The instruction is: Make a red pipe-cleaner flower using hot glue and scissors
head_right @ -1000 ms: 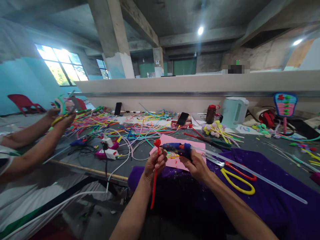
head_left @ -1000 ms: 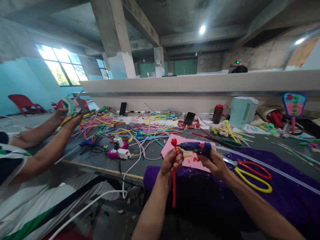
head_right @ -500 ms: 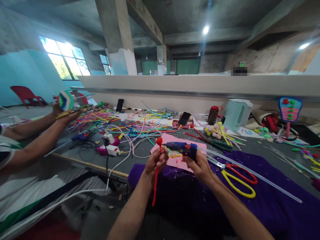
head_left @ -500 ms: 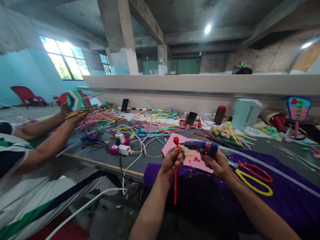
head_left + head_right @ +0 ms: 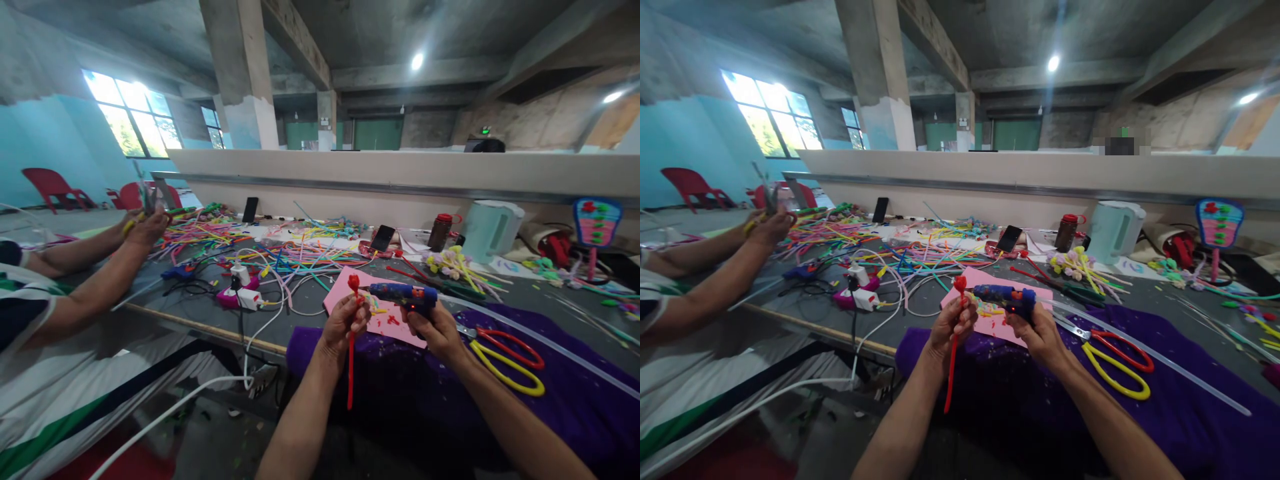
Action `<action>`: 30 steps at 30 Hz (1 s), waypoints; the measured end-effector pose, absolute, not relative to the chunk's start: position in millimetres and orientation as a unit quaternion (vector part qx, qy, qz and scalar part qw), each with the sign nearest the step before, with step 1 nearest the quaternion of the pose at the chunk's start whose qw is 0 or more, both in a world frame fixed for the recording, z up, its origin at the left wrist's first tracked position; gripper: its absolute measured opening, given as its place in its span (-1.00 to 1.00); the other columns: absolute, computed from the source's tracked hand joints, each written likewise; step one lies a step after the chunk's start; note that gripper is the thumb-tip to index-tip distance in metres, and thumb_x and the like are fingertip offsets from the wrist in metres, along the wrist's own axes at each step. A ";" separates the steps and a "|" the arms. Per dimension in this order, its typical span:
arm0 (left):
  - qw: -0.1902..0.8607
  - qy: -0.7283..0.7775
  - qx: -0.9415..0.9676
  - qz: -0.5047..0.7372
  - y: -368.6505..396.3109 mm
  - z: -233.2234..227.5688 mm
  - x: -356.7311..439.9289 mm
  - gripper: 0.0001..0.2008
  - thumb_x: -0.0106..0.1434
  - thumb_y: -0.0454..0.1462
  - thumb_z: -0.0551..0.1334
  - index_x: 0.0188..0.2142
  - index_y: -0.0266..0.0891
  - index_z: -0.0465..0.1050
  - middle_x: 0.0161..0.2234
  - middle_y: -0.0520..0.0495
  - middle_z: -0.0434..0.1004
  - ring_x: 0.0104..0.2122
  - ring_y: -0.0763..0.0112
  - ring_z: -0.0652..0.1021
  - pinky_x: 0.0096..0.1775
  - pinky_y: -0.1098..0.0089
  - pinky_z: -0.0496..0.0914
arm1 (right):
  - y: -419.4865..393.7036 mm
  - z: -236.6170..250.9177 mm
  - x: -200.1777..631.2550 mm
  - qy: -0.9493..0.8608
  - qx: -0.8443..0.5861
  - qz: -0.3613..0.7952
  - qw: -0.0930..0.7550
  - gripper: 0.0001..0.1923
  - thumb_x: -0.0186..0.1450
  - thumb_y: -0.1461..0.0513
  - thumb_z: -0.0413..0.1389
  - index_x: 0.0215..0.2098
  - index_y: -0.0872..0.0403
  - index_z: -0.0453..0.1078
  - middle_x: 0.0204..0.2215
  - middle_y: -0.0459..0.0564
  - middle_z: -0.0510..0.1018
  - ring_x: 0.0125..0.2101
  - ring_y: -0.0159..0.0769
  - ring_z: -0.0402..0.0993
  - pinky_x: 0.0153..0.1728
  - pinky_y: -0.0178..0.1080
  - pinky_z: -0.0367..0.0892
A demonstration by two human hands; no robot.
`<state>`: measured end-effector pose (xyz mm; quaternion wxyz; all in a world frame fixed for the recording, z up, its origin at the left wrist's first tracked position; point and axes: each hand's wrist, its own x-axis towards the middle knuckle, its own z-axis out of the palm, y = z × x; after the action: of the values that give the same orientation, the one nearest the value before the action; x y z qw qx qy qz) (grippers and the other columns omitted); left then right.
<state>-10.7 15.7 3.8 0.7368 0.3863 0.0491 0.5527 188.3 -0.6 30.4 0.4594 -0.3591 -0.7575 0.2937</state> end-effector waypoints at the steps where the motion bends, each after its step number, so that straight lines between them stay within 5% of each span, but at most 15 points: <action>1: 0.738 0.050 0.385 0.552 15.7 4.0 -10.8 -0.85 0.12 -0.25 0.17 -0.43 -0.31 0.25 -0.62 0.11 0.19 -0.77 0.74 0.17 -0.81 0.70 -0.03 | -0.8 30.6 188.3 -0.759 -0.355 0.295 0.460 -0.78 0.23 0.14 -0.05 -0.25 0.13 0.23 -0.50 -0.03 0.43 -0.61 -0.41 0.31 -0.59 -0.32 0.24; 30: 0.734 0.053 0.384 0.558 14.8 4.3 -9.7 -0.87 0.12 -0.28 0.17 -0.46 -0.31 0.24 -0.63 0.10 0.20 -0.78 0.75 0.17 -0.80 0.72 -0.01 | 6.7 16.7 188.1 -0.751 -0.355 0.263 0.491 -0.78 0.23 0.11 -0.04 -0.32 0.11 0.21 -0.61 -0.12 0.34 -0.64 -0.43 0.26 -0.62 -0.34 0.17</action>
<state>-9.7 14.8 4.3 0.7337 0.3838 0.0529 0.5582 188.1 6.7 16.7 0.4911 -0.3547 -0.7507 0.2634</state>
